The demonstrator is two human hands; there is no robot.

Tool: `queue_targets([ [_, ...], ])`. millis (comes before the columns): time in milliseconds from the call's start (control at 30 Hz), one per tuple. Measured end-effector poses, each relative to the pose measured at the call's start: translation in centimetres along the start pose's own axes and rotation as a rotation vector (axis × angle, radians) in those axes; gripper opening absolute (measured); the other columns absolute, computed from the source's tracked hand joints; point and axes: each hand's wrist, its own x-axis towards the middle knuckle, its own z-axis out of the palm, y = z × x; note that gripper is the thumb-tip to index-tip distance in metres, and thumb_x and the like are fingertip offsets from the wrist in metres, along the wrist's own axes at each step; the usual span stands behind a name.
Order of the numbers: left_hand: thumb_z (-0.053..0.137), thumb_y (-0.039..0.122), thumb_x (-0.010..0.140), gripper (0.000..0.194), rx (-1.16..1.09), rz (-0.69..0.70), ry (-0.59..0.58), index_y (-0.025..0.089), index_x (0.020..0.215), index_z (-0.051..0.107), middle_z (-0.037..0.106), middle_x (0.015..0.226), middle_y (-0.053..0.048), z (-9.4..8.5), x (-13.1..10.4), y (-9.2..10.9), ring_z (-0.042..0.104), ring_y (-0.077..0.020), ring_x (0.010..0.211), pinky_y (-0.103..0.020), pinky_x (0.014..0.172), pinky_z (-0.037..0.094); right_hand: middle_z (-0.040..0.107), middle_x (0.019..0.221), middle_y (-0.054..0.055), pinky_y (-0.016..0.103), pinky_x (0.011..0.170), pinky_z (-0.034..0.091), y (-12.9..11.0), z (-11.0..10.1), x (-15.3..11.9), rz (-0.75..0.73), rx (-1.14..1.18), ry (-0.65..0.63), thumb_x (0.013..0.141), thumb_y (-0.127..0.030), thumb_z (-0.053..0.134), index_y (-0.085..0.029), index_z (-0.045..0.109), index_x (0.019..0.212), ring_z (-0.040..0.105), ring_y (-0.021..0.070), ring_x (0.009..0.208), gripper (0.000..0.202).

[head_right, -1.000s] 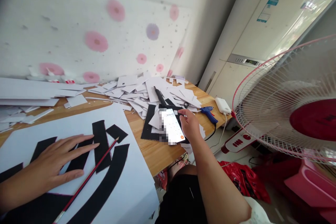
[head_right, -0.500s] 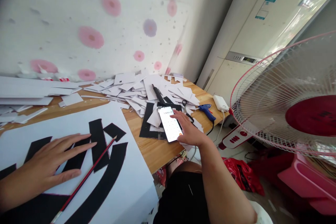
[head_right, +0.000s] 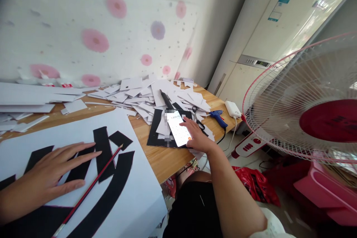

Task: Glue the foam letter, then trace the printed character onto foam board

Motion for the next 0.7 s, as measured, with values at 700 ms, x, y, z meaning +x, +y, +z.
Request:
queue_targets([
  [700,0.057,0.050,0.082,0.047,0.031,0.040,0.007,0.043,0.128,0.053,0.047,0.141,-0.001,0.3,0.1,-0.5,0.039,-0.0301,0.129,-0.047,0.106,0.028,0.071,0.089,0.003,0.036,0.076,0.045,-1.1,0.8,0.5,0.094,0.014,0.505,0.083,-0.022,0.046,-0.023,0.060,0.094,0.063,0.0216,0.084,0.018],
])
